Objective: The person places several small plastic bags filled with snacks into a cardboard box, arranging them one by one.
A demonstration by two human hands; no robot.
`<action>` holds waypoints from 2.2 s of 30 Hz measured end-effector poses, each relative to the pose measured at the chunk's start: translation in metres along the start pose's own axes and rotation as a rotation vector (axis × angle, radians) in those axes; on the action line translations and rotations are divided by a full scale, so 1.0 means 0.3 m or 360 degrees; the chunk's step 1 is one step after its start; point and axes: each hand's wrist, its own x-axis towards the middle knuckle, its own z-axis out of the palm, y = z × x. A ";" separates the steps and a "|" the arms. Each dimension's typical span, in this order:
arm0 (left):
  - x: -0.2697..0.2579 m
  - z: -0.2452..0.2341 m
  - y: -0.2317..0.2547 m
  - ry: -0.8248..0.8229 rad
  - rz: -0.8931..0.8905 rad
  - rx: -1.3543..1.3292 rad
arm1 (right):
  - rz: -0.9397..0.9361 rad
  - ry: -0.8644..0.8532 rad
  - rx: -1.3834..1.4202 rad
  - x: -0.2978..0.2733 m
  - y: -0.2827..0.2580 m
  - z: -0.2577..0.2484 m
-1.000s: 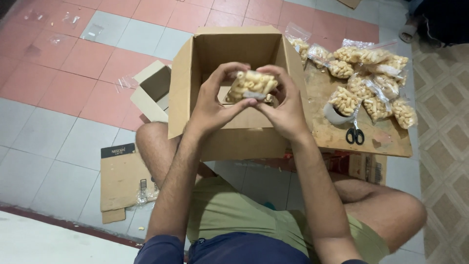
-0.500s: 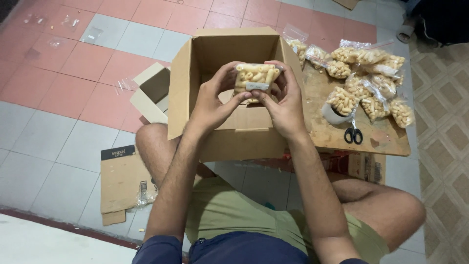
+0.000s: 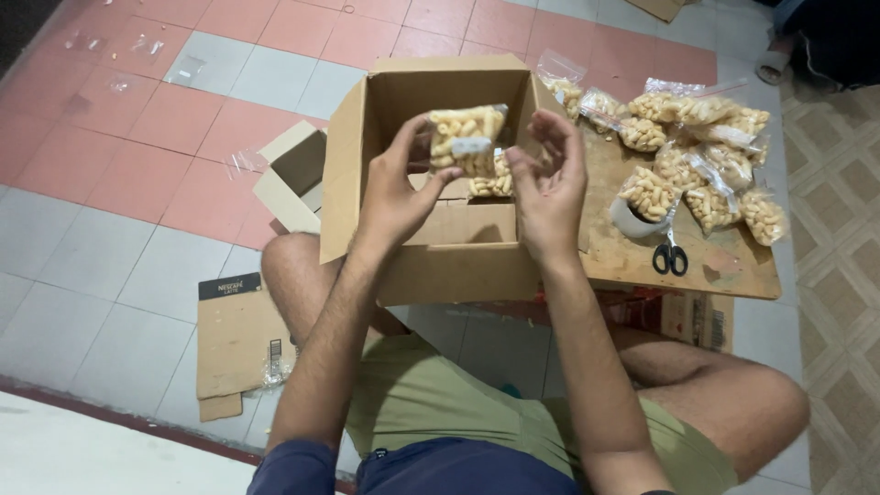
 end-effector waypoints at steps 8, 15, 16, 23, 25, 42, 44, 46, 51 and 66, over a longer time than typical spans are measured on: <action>0.071 0.068 -0.090 -0.0426 -0.0224 0.0682 | 0.0042 0.0314 0.0422 0.011 -0.033 -0.004; 0.322 0.138 -0.470 -0.1010 -0.0274 0.1241 | 0.0158 0.0336 0.0529 0.016 -0.027 0.008; 0.339 0.151 -0.557 -0.1015 -0.0275 0.1238 | 0.0162 0.0339 0.0526 0.012 -0.028 0.005; 0.372 0.170 -0.635 -0.1213 -0.0561 0.1425 | 0.0129 0.0285 0.0488 0.003 -0.050 0.004; 0.359 0.171 -0.614 -0.1255 -0.0474 0.1515 | 0.0111 0.0274 0.0499 0.004 -0.053 0.007; 0.392 0.093 -0.301 -0.1177 -0.0262 0.1916 | 0.0090 0.0164 0.0472 0.010 -0.061 -0.013; 0.301 -0.006 -0.125 -0.1149 -0.0254 0.1728 | 0.0077 0.0179 0.0409 0.005 -0.062 0.001; 0.231 -0.081 -0.023 -0.1112 -0.0222 0.1538 | 0.0041 0.0203 0.0337 0.011 -0.070 -0.001; 0.063 -0.169 -0.158 -0.0404 -0.0268 0.1049 | 0.0038 0.0252 0.0308 -0.001 -0.072 0.029; 0.083 -0.176 -0.182 -0.0319 -0.0581 0.0511 | -0.0074 0.0055 0.0218 -0.015 -0.094 0.035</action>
